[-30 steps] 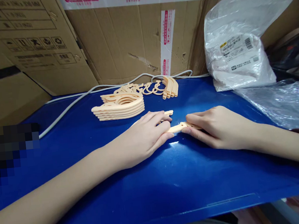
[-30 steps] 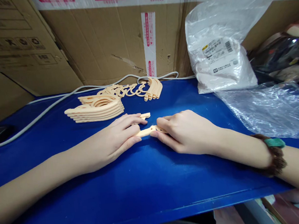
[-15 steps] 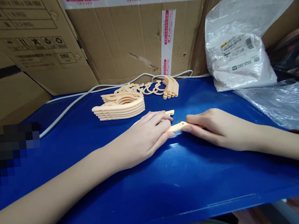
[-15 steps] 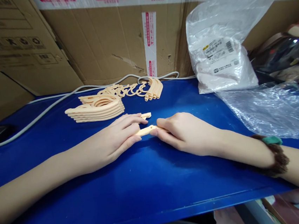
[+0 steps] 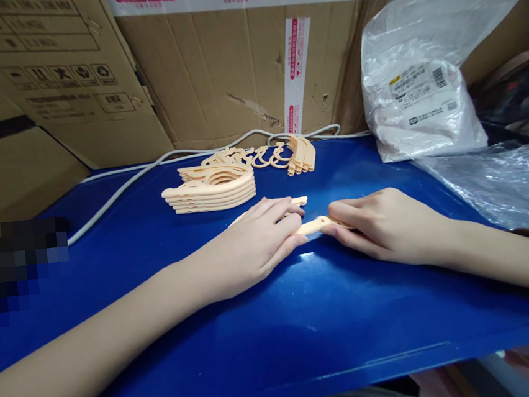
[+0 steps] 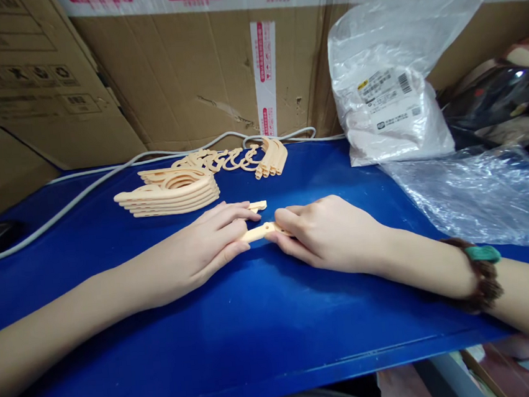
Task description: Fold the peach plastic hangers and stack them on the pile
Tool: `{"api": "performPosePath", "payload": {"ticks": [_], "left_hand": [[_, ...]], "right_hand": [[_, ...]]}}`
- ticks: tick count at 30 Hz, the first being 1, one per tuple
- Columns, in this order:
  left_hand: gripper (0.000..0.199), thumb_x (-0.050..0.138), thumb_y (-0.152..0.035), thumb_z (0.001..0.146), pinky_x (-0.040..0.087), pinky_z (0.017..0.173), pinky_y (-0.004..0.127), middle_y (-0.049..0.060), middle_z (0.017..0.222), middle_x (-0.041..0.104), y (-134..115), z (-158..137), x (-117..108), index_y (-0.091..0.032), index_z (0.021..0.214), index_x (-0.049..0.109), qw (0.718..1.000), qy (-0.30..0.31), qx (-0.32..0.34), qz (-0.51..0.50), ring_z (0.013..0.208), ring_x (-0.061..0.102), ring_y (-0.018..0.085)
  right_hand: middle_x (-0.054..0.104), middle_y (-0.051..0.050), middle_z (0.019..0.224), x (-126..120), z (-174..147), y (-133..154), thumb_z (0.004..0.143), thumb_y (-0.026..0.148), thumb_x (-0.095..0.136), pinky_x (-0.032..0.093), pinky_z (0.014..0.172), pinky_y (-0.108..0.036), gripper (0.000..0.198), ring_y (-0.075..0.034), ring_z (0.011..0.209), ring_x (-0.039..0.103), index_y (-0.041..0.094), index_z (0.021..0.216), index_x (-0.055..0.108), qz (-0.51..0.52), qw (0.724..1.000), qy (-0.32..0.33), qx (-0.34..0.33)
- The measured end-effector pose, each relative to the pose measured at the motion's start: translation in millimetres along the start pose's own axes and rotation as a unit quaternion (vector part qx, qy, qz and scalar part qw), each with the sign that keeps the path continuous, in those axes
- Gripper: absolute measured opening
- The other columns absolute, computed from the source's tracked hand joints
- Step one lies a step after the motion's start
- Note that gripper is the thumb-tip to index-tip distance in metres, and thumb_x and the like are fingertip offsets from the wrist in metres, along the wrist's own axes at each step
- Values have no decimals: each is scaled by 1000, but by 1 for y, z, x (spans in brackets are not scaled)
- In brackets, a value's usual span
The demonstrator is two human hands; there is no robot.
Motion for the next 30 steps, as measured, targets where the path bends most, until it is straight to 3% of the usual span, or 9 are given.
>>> {"api": "performPosePath", "payload": {"ticks": [9, 22, 30], "left_hand": [[31, 30, -31, 105, 31, 114, 40, 12, 138, 51, 0, 2, 2, -16, 108, 58, 1000, 10, 2, 6, 135, 40, 23], [31, 30, -31, 105, 32, 113, 40, 11, 136, 52, 1, 2, 3, -16, 108, 57, 1000, 15, 3, 7, 133, 41, 23], [31, 31, -31, 104, 33, 113, 42, 12, 136, 53, 0, 2, 2, -17, 106, 59, 1000, 5, 4, 4, 133, 43, 25]], "right_hand": [[55, 2, 63, -5, -1, 5, 102, 32, 33, 27, 50, -27, 34, -11, 47, 49, 18, 76, 51, -51, 998, -32, -31], [54, 2, 62, -12, -1, 5, 100, 33, 40, 27, 50, -26, 35, -10, 49, 47, 19, 71, 53, -44, 996, -59, -40], [50, 3, 60, -6, 0, -1, 99, 34, 42, 25, 50, -26, 35, -9, 48, 43, 19, 69, 51, 30, 999, -18, -7]]}}
Point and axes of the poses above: each hand's wrist, its own z-axis towards the middle knuckle, its own x-axis out of the palm, y = z × x, the point moved 8 cm from there along z, towards the middle knuckle
